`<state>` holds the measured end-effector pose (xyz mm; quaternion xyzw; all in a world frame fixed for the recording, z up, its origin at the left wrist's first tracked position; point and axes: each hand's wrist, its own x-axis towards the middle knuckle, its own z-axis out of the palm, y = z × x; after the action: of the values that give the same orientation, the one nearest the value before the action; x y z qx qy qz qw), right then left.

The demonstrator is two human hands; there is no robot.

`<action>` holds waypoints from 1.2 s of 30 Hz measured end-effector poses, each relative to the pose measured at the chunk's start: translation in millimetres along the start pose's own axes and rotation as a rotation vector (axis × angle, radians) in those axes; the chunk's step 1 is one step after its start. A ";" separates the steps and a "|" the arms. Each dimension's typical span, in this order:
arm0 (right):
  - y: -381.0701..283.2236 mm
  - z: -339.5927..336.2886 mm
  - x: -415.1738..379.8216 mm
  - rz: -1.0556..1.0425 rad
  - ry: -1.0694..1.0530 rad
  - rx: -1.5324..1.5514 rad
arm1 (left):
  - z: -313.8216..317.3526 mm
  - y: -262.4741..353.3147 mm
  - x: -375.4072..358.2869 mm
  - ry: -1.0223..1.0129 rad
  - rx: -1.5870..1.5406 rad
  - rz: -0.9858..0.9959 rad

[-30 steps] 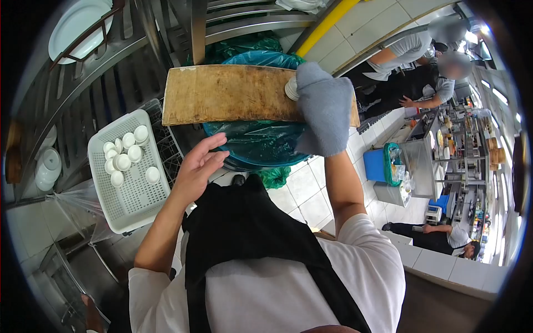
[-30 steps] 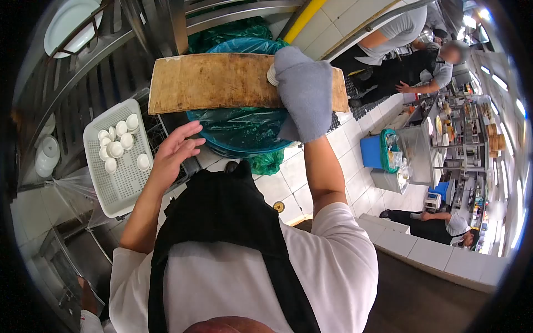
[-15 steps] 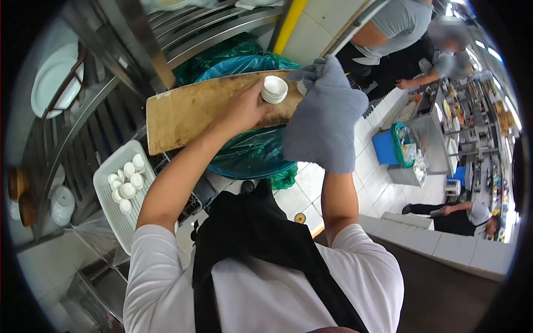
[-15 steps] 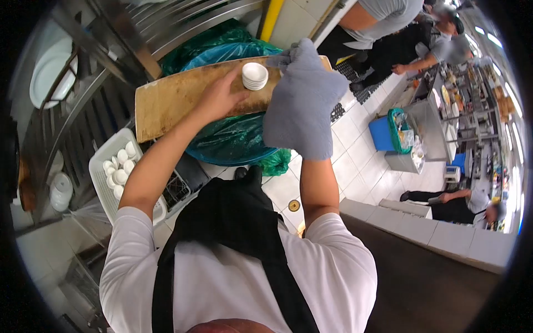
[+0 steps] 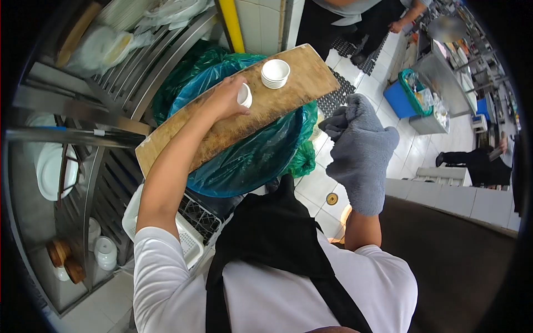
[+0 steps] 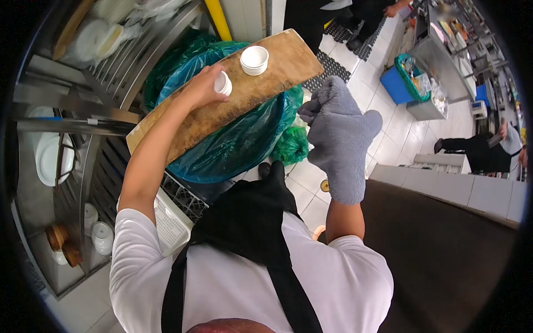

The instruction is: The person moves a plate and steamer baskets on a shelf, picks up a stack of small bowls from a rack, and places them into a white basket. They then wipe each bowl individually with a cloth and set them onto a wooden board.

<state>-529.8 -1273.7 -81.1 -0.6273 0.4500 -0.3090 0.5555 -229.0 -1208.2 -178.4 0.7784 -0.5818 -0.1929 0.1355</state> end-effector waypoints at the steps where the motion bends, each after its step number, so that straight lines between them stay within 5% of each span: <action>1: 4.2 -2.7 3.3 0.012 0.009 0.009 | -0.1 2.9 0.0 0.006 0.009 -0.012; 4: 15.7 -8.2 8.2 -0.112 -0.172 -0.474 | -5.8 14.1 1.7 -0.085 0.104 -0.057; 8: 26.5 -3.3 12.6 -0.088 -0.192 -0.054 | 0.9 7.3 13.7 -0.103 0.145 0.008; 17: 42.2 -18.2 24.2 -0.296 -0.229 -0.353 | -0.7 30.5 41.4 -0.058 0.169 -0.127; 21: 20.2 -16.8 15.3 -0.177 -0.287 -0.139 | 3.3 28.6 51.0 -0.074 0.200 -0.145; 23: 3.7 -14.1 5.4 -0.360 -0.231 -0.685 | 7.4 21.9 49.4 -0.060 0.200 -0.165; 26: -0.9 -3.6 -9.9 -0.670 -0.115 -0.746 | 13.9 14.6 53.7 -0.063 0.248 -0.118; 29: -9.1 15.1 -26.8 -0.760 -0.283 -0.696 | 19.8 10.8 56.2 -0.062 0.200 -0.090; 31: -20.2 39.1 -41.1 -0.737 -0.422 -0.552 | 13.0 20.0 39.9 0.018 0.094 -0.025; 34: -18.2 69.1 -65.1 -0.420 -0.568 -0.101 | 10.4 25.7 3.2 0.327 -0.094 -0.015; 36: -32.4 104.6 -78.0 -0.352 -0.795 -0.192 | 15.9 16.8 -46.9 0.454 -0.154 -0.066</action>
<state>-461.3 -1159.7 -60.9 -0.8130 0.1146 -0.0906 0.5636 -262.3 -1167.9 -178.5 0.8078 -0.4941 -0.0611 0.3156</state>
